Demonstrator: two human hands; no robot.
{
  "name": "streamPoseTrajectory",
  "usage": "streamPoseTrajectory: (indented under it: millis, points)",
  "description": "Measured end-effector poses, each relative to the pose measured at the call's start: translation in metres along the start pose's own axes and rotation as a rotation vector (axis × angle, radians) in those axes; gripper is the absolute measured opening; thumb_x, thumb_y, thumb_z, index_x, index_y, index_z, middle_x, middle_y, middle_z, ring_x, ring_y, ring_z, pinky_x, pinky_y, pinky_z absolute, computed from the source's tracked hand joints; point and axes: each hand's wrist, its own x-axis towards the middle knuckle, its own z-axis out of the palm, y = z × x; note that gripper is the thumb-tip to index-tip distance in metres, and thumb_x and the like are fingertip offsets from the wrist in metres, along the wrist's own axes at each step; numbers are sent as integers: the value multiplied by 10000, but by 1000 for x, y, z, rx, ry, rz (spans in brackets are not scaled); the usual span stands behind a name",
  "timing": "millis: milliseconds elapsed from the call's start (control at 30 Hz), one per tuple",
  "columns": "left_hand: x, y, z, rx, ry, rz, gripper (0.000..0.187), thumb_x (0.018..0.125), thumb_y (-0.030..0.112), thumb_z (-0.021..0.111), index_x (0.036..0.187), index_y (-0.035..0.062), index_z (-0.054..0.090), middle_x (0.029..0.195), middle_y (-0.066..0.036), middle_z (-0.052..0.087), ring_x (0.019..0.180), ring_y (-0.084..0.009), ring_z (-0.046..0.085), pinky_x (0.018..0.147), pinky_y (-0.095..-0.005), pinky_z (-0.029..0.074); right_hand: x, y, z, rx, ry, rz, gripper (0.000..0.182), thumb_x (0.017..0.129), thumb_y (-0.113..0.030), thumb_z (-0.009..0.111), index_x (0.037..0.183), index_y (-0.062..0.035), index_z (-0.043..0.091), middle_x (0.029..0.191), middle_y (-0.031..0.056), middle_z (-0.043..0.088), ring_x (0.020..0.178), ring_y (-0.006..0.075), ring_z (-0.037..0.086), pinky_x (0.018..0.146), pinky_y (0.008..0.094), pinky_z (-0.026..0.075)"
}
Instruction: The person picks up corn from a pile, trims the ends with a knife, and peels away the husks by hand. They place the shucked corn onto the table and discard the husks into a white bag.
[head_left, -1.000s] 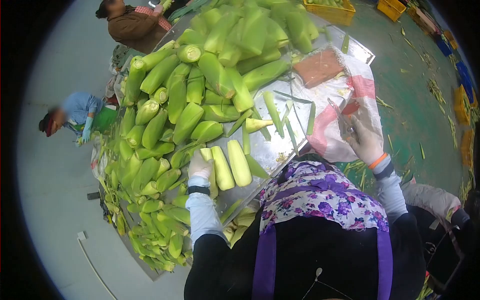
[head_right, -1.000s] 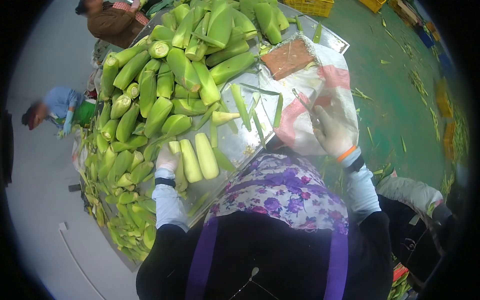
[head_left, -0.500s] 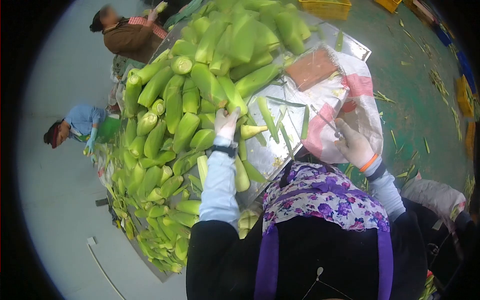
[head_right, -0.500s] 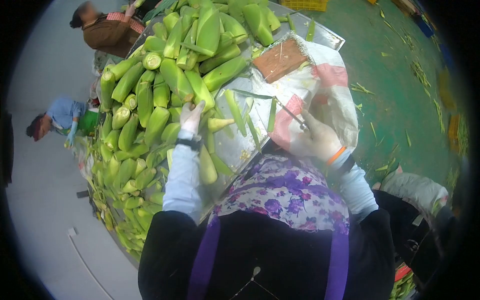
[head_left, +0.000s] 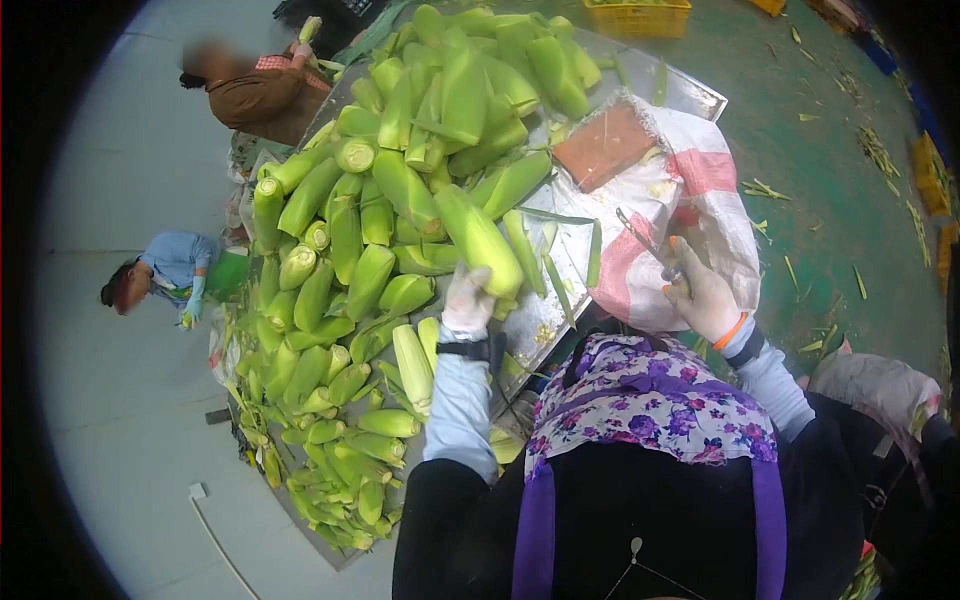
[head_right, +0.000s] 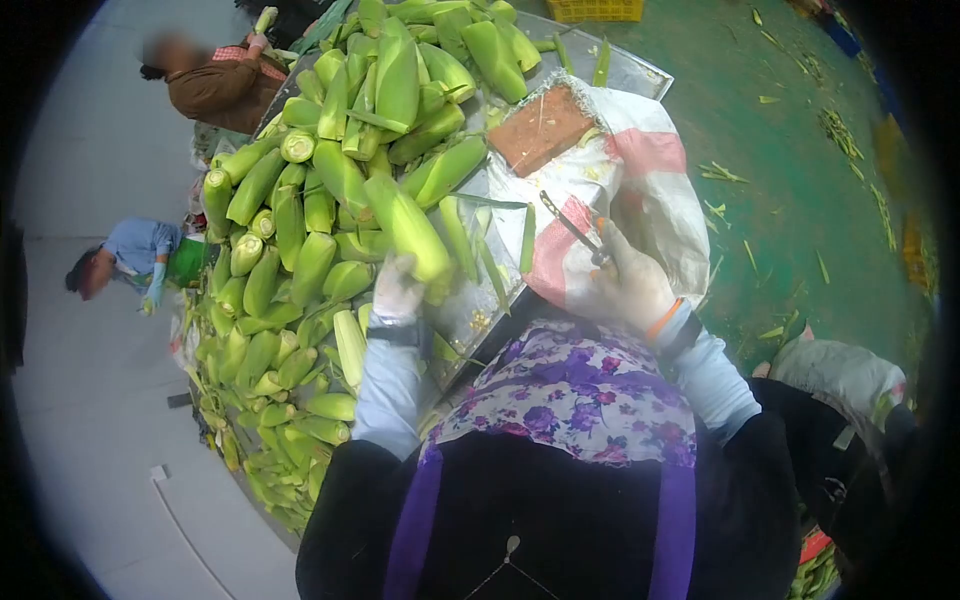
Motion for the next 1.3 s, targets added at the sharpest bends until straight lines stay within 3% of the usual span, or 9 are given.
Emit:
streamPoseTrajectory:
  millis: [100, 200, 300, 433, 533, 667, 800, 1100, 1300]
  points:
    - [-23, -19, 41, 415, -56, 355, 874, 704, 25, 815, 1465, 75, 388, 1345, -108, 546, 1218, -267, 566, 1051, -420, 474, 8, -1, 3, 56, 24, -7, 740, 811, -128, 690, 1482, -54, 388, 1007, 216, 653, 921, 387, 655, 790, 440, 520]
    - [-34, -24, 65, 549, -84, 420, 946, 660, 19, 865, 1472, 70, 383, 1355, -92, 543, 1241, -247, 549, 1064, -394, 456, 7, -7, 0, 46, 39, -49, 743, 816, -125, 683, 1488, -53, 375, 979, 208, 646, 891, 381, 652, 783, 437, 518]
    - [-38, -23, 80, 631, -122, 423, 965, 649, 11, 879, 1472, 61, 379, 1367, -90, 536, 1247, -236, 542, 1066, -391, 451, 1, -20, -10, 47, -69, 87, 740, 837, -77, 676, 1499, -11, 353, 1295, 208, 601, 1105, 322, 637, 935, 364, 492]
    - [-38, -27, 105, 530, -246, 360, 878, 710, 39, 843, 1465, 48, 394, 1378, -96, 535, 1247, -250, 545, 1061, -393, 451, -10, -28, -18, 46, 2, 39, 692, 837, -88, 667, 1471, -26, 397, 1161, 210, 629, 1034, 354, 639, 868, 404, 503]
    - [-29, -46, 140, 16, -368, 110, 735, 789, 127, 794, 1424, 43, 433, 1336, -111, 559, 1218, -272, 566, 1027, -424, 476, -14, -45, -23, -51, 138, -70, 623, 813, -97, 662, 1401, -26, 470, 943, 203, 660, 870, 374, 657, 760, 447, 513]
    - [-4, -76, 168, -323, -85, -256, 523, 903, 341, 643, 1319, 60, 498, 1189, -133, 595, 1058, -281, 614, 914, -448, 528, -26, -61, -32, -143, 149, -348, 523, 812, -132, 675, 1293, 17, 536, 888, 181, 658, 826, 363, 652, 753, 449, 511]
    - [2, -84, 186, -405, -365, -477, 517, 905, 393, 621, 1295, 65, 527, 1143, -150, 619, 1039, -306, 612, 883, -473, 534, -38, -63, -34, -253, 118, -363, 487, 841, -222, 675, 1257, 1, 554, 831, 157, 645, 771, 344, 640, 697, 446, 497]
    - [-18, -91, 205, -278, -70, -597, 519, 939, 504, 516, 1310, 143, 555, 1202, -123, 621, 1097, -312, 597, 933, -505, 502, -35, -51, -25, -220, 105, -301, 504, 856, -202, 654, 1307, -21, 521, 818, 163, 657, 765, 360, 649, 688, 455, 505]
    - [-24, -93, 197, -334, -6, -482, 527, 979, 532, 406, 1343, 172, 532, 1318, -89, 572, 1211, -296, 527, 996, -511, 443, -18, -53, -13, -93, 130, -336, 489, 858, -149, 649, 1314, -21, 527, 853, 172, 667, 792, 367, 656, 698, 458, 509]
